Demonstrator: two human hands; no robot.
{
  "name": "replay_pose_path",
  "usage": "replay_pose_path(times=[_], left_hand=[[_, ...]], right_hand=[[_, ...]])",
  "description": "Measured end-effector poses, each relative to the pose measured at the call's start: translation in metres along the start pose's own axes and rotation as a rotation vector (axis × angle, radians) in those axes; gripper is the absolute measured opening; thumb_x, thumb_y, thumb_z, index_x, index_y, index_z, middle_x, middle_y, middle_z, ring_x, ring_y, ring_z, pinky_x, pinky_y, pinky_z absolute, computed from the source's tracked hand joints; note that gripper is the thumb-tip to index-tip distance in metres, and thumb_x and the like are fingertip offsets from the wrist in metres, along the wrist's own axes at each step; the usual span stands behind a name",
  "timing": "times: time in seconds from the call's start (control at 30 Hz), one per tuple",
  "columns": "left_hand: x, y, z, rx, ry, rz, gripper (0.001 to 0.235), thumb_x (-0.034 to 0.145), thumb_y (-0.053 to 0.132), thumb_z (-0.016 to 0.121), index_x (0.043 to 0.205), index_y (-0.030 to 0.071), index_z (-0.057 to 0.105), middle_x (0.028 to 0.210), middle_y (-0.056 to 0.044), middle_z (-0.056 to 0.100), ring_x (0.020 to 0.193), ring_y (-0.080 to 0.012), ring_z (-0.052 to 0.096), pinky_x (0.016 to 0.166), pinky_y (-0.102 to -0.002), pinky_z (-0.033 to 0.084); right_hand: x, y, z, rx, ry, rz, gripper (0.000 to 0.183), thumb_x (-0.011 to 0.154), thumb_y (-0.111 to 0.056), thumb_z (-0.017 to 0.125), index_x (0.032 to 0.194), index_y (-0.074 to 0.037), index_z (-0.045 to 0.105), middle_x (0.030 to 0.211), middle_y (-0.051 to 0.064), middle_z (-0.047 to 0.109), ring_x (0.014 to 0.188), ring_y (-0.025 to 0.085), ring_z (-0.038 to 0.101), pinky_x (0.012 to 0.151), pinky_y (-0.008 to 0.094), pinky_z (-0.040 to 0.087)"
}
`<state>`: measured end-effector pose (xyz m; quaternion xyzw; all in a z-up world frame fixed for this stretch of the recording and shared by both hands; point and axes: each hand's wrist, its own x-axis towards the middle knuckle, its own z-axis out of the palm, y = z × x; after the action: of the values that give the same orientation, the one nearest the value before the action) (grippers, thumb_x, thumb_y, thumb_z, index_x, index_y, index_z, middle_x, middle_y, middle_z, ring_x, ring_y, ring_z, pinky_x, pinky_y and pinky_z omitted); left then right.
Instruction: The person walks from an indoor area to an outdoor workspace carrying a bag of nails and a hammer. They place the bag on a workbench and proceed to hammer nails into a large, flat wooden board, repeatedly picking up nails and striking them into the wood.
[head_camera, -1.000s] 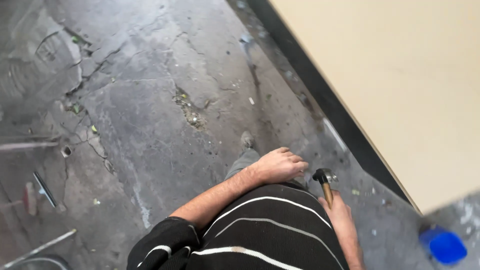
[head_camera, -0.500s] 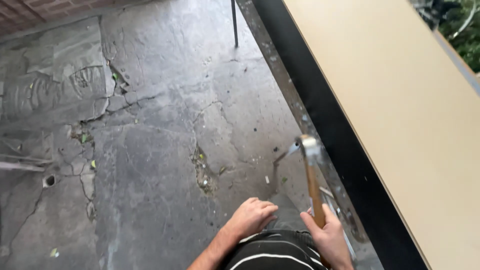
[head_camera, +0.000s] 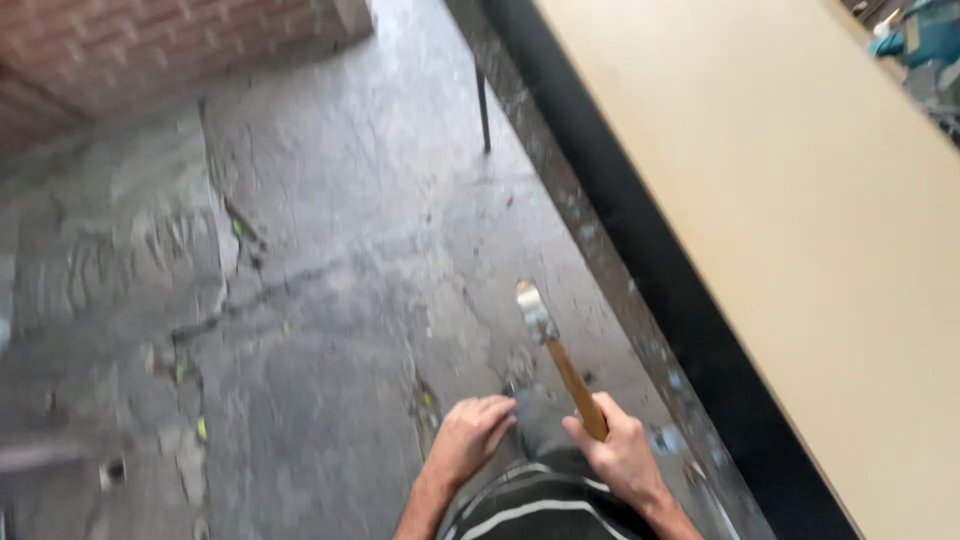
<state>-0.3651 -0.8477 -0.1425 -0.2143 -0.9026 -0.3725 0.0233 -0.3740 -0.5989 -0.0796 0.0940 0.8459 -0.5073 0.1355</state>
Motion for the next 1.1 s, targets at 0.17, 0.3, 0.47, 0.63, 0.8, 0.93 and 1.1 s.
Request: replay_pose_path(times=[0.17, 0.3, 0.47, 0.63, 0.8, 0.93, 1.1], left_hand=[[0.112, -0.053, -0.066, -0.014, 0.034, -0.010, 0.025, 0.089, 0.018, 0.077, 0.111, 0.006, 0.073, 0.112, -0.013, 0.076, 0.103, -0.0331, 0.072, 0.089, -0.042, 0.056], [0.192, -0.099, -0.100, -0.024, 0.133, -0.042, 0.028, 0.088, 0.019, 0.077, 0.114, 0.008, 0.074, 0.114, -0.013, 0.076, 0.105, -0.0323, 0.073, 0.089, -0.041, 0.057], [0.292, -0.153, -0.143, -0.039, 0.109, -0.073, 0.029, 0.089, 0.020, 0.076, 0.115, 0.007, 0.074, 0.115, -0.013, 0.076, 0.105, -0.0319, 0.072, 0.089, -0.039, 0.057], [0.415, -0.219, -0.181, -0.078, 0.092, 0.087, 0.027, 0.093, 0.019, 0.075, 0.117, 0.007, 0.072, 0.118, -0.014, 0.075, 0.110, -0.0325, 0.072, 0.093, -0.040, 0.057], [0.541, -0.258, -0.237, -0.134, 0.127, 0.213, 0.028, 0.094, 0.019, 0.075, 0.119, 0.009, 0.073, 0.119, -0.013, 0.075, 0.110, -0.0319, 0.071, 0.094, -0.040, 0.056], [0.631, -0.279, -0.273, -0.203, 0.093, 0.240, 0.029, 0.095, 0.019, 0.075, 0.121, 0.008, 0.072, 0.119, -0.012, 0.074, 0.110, -0.0316, 0.071, 0.093, -0.040, 0.056], [0.748, -0.290, -0.276, -0.176, 0.195, 0.375, 0.025, 0.098, 0.020, 0.074, 0.120, 0.009, 0.072, 0.119, -0.010, 0.075, 0.111, -0.0281, 0.071, 0.098, -0.041, 0.053]], right_hand=[[0.096, -0.079, -0.004, 0.092, 0.011, -0.044, 0.023, 0.085, -0.020, 0.079, 0.094, -0.004, 0.066, 0.061, 0.006, 0.056, 0.059, 0.012, 0.052, 0.055, 0.032, 0.048], [0.165, -0.123, -0.018, 0.119, 0.137, -0.260, 0.020, 0.086, -0.015, 0.080, 0.092, -0.003, 0.065, 0.063, 0.001, 0.055, 0.059, 0.008, 0.051, 0.052, 0.028, 0.047], [0.211, -0.146, -0.023, 0.156, 0.287, -0.260, 0.021, 0.085, -0.014, 0.080, 0.095, -0.004, 0.065, 0.063, 0.000, 0.056, 0.054, 0.007, 0.052, 0.049, 0.027, 0.045], [0.273, -0.168, -0.022, 0.376, 0.388, -0.250, 0.013, 0.090, -0.011, 0.075, 0.098, -0.003, 0.067, 0.063, -0.001, 0.060, 0.054, 0.008, 0.057, 0.049, 0.024, 0.045], [0.357, -0.243, 0.008, 0.472, 0.596, -0.086, 0.014, 0.098, -0.009, 0.070, 0.099, 0.000, 0.059, 0.067, 0.000, 0.054, 0.054, 0.009, 0.053, 0.050, 0.025, 0.043], [0.410, -0.289, 0.028, 0.529, 0.635, -0.101, 0.014, 0.100, -0.009, 0.069, 0.100, 0.001, 0.059, 0.069, 0.000, 0.054, 0.055, 0.009, 0.052, 0.051, 0.025, 0.044], [0.453, -0.329, 0.044, 0.479, 0.709, -0.028, 0.013, 0.099, -0.008, 0.070, 0.099, 0.001, 0.060, 0.068, 0.001, 0.054, 0.055, 0.009, 0.052, 0.051, 0.026, 0.044]])
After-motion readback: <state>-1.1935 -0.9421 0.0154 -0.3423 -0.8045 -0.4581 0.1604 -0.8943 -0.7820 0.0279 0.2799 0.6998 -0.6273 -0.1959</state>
